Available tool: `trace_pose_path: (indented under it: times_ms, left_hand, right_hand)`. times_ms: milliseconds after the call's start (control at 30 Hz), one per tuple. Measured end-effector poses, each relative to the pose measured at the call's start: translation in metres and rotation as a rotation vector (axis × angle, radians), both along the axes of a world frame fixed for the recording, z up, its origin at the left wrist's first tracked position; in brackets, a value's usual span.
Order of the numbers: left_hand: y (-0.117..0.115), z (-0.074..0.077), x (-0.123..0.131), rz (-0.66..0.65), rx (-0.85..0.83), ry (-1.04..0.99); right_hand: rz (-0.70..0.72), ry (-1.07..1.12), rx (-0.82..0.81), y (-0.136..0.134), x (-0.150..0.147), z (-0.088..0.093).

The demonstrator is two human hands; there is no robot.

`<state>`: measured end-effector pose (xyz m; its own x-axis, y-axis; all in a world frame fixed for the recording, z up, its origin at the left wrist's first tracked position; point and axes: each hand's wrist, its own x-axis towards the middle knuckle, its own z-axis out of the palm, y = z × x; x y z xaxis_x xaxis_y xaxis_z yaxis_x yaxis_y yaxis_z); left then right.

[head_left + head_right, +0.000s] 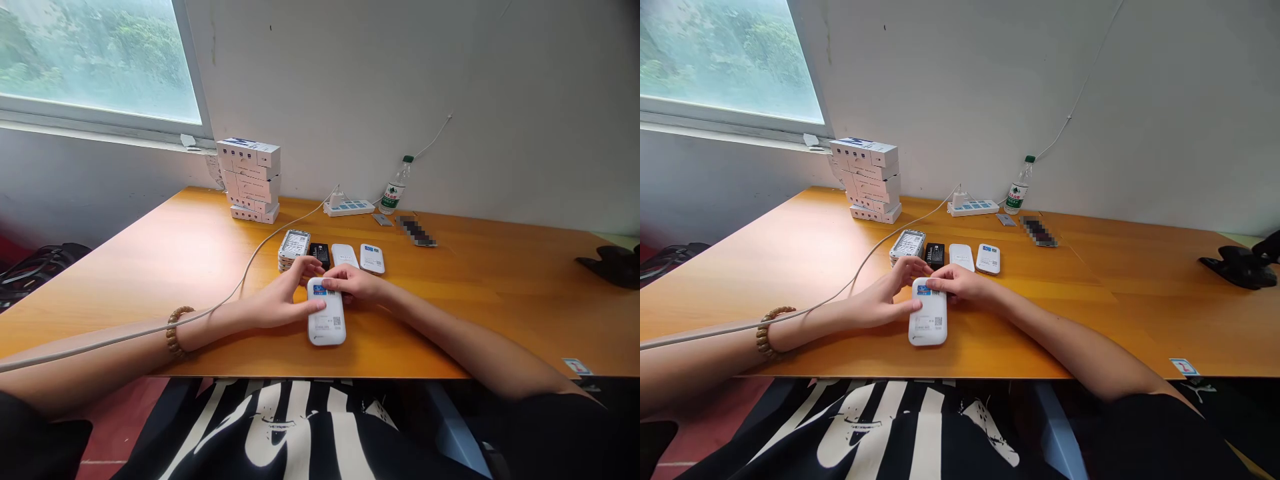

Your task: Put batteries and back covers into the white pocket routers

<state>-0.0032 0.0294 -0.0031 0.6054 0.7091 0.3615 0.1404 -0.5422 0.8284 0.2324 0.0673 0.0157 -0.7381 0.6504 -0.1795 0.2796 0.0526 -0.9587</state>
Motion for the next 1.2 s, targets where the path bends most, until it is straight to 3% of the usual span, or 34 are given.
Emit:
trace_pose_path:
  times_ms: [100,167,267,400,500,633,767,833,1000,1200]
  left_hand:
    - [0.003,0.001,0.002,0.09,-0.301,0.014]
    - [0.005,0.001,0.002,0.039,-0.439,0.055]
    - [0.005,0.0,0.0,-0.072,-0.455,0.071]
    - [0.004,0.001,0.001,-0.059,-0.411,-0.009]
    - [0.005,0.002,0.003,-0.073,-0.487,-0.052]
    - [0.006,0.004,0.002,-0.145,-0.646,-0.039]
    - [0.005,0.004,0.001,-0.177,-0.664,0.027]
    - [0.005,0.004,0.002,-0.136,-0.668,-0.02]
    - [0.007,0.003,0.003,-0.012,-0.677,-0.109]
    - [0.008,0.004,0.001,-0.018,-0.642,-0.088]
  right_hand:
    - [0.028,-0.005,0.042,-0.009,-0.003,0.004]
    - [0.001,-0.001,0.072,-0.013,-0.005,0.005]
    - [-0.033,-0.017,0.129,-0.012,-0.005,0.004]
    - [-0.032,-0.027,0.124,-0.009,-0.004,0.005]
    - [-0.053,-0.005,0.126,-0.009,-0.005,0.004]
    - [-0.201,0.094,0.082,-0.007,-0.008,-0.002]
    - [-0.384,0.21,-0.022,-0.001,-0.009,-0.007]
    - [-0.346,0.21,-0.098,-0.001,-0.008,-0.01]
    - [-0.064,0.076,-0.27,-0.011,-0.006,-0.015]
    - [-0.076,0.013,-0.197,-0.013,-0.007,-0.014]
